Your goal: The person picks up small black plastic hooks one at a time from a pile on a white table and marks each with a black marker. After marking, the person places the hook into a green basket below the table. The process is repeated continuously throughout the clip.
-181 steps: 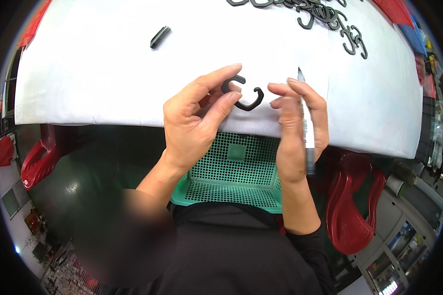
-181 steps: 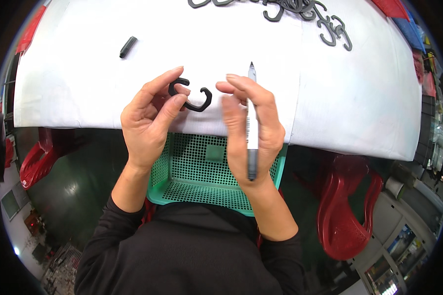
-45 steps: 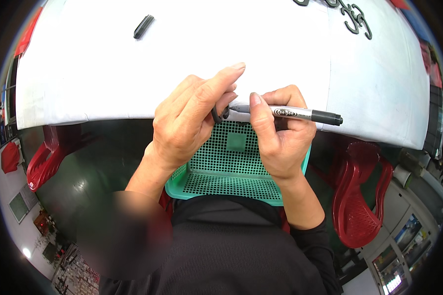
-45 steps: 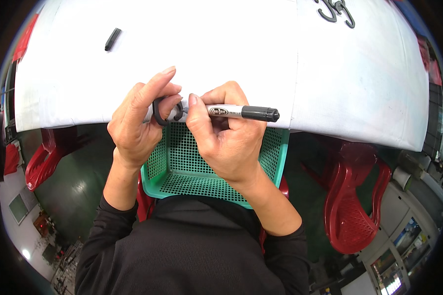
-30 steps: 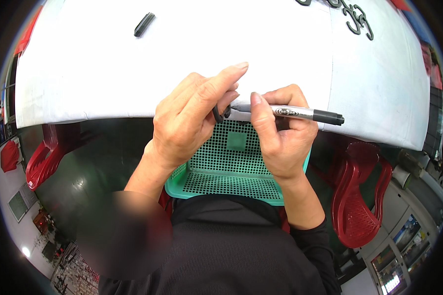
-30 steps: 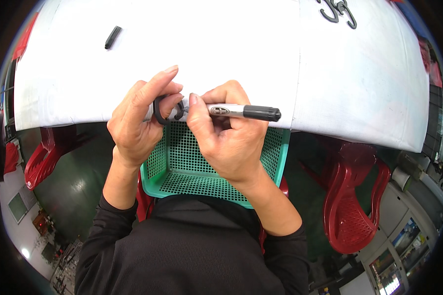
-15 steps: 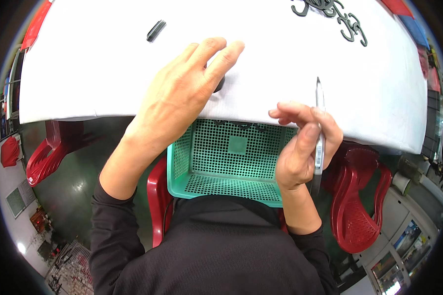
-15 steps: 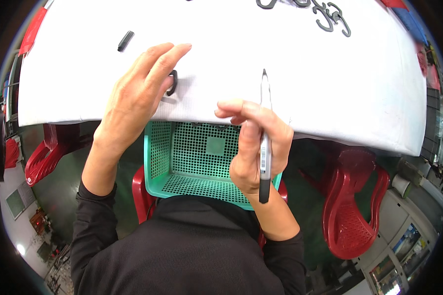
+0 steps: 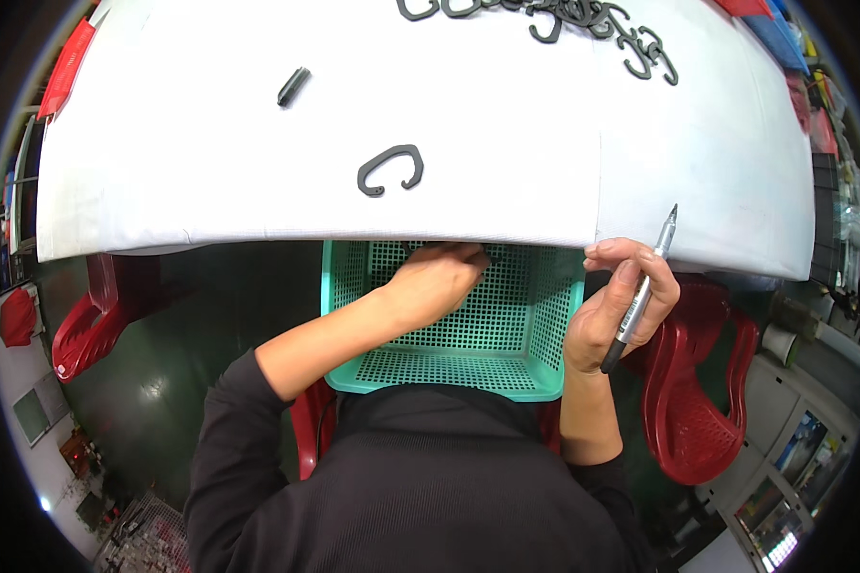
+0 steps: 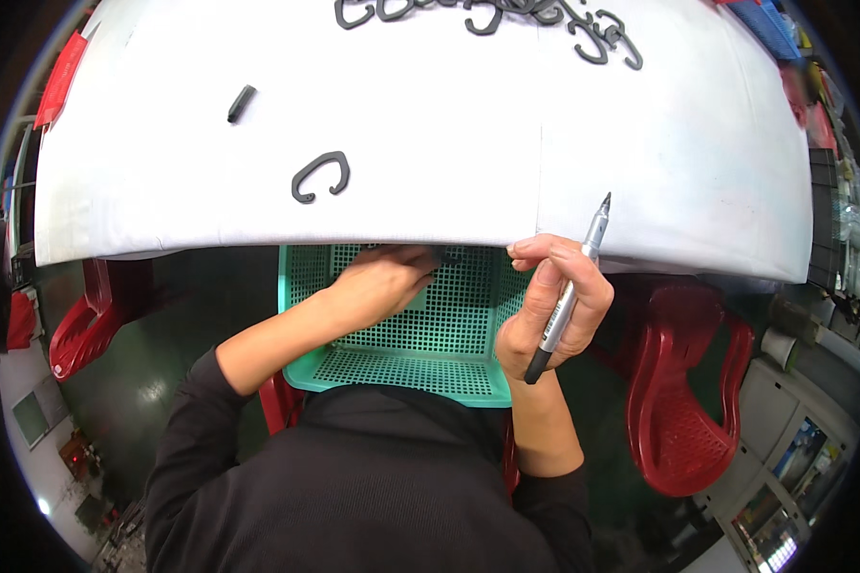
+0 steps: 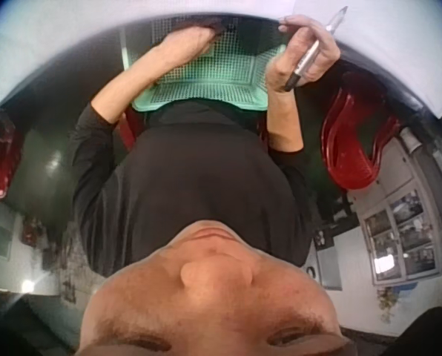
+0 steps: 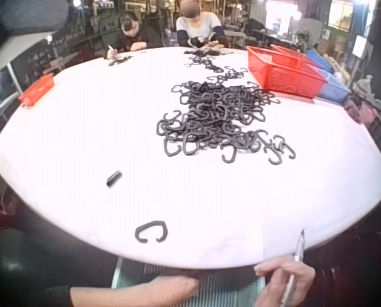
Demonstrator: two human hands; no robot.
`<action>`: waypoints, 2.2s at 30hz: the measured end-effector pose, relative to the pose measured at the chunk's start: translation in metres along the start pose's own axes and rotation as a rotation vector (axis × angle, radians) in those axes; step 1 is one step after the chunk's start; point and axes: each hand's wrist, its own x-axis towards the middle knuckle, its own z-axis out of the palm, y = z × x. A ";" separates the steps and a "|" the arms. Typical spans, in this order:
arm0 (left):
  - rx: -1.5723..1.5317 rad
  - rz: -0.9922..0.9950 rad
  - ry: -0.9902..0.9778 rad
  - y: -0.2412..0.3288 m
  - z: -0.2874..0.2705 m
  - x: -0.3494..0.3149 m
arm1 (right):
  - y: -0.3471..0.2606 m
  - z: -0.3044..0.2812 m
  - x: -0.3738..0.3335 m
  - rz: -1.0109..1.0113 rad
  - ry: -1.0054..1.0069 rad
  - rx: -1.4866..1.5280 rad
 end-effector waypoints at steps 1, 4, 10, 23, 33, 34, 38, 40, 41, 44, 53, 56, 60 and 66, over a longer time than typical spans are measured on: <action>0.121 0.090 0.059 -0.010 0.020 0.006 | -0.002 -0.001 0.002 -0.012 -0.013 -0.018; 0.126 0.027 -0.133 -0.019 0.068 0.027 | -0.009 0.004 0.004 -0.036 -0.003 -0.036; -0.019 -0.041 0.032 -0.027 0.120 0.042 | -0.008 0.016 -0.001 0.053 -0.023 0.010; -0.187 -0.001 -0.152 0.023 0.001 0.012 | -0.019 0.011 0.008 0.222 -0.253 -0.141; -0.467 -0.057 0.304 0.041 -0.115 -0.025 | -0.045 0.033 0.028 0.481 -0.436 0.217; -0.525 -0.063 0.316 0.042 -0.121 -0.025 | -0.047 0.037 0.032 0.520 -0.380 0.288; -0.719 0.036 0.494 0.041 -0.117 -0.019 | -0.044 0.050 0.045 0.586 -0.200 0.507; -0.877 0.016 0.576 0.041 -0.106 -0.018 | -0.043 0.055 0.050 0.636 -0.146 0.617; -0.903 0.050 0.617 0.041 -0.104 -0.016 | -0.043 0.056 0.053 0.651 -0.142 0.645; -0.759 0.139 0.753 0.032 -0.095 -0.007 | -0.040 0.059 0.058 0.708 -0.107 0.726; -0.545 0.172 0.977 0.026 -0.109 0.008 | -0.042 0.079 0.061 0.766 -0.059 0.587; -0.573 0.059 0.905 0.019 -0.111 -0.001 | -0.034 0.074 0.058 0.705 -0.027 0.405; -0.524 0.096 0.814 0.009 -0.104 -0.006 | -0.015 0.060 0.048 0.678 -0.003 0.286; -0.549 0.111 0.690 0.009 -0.088 -0.004 | -0.015 0.051 0.046 0.727 0.034 0.314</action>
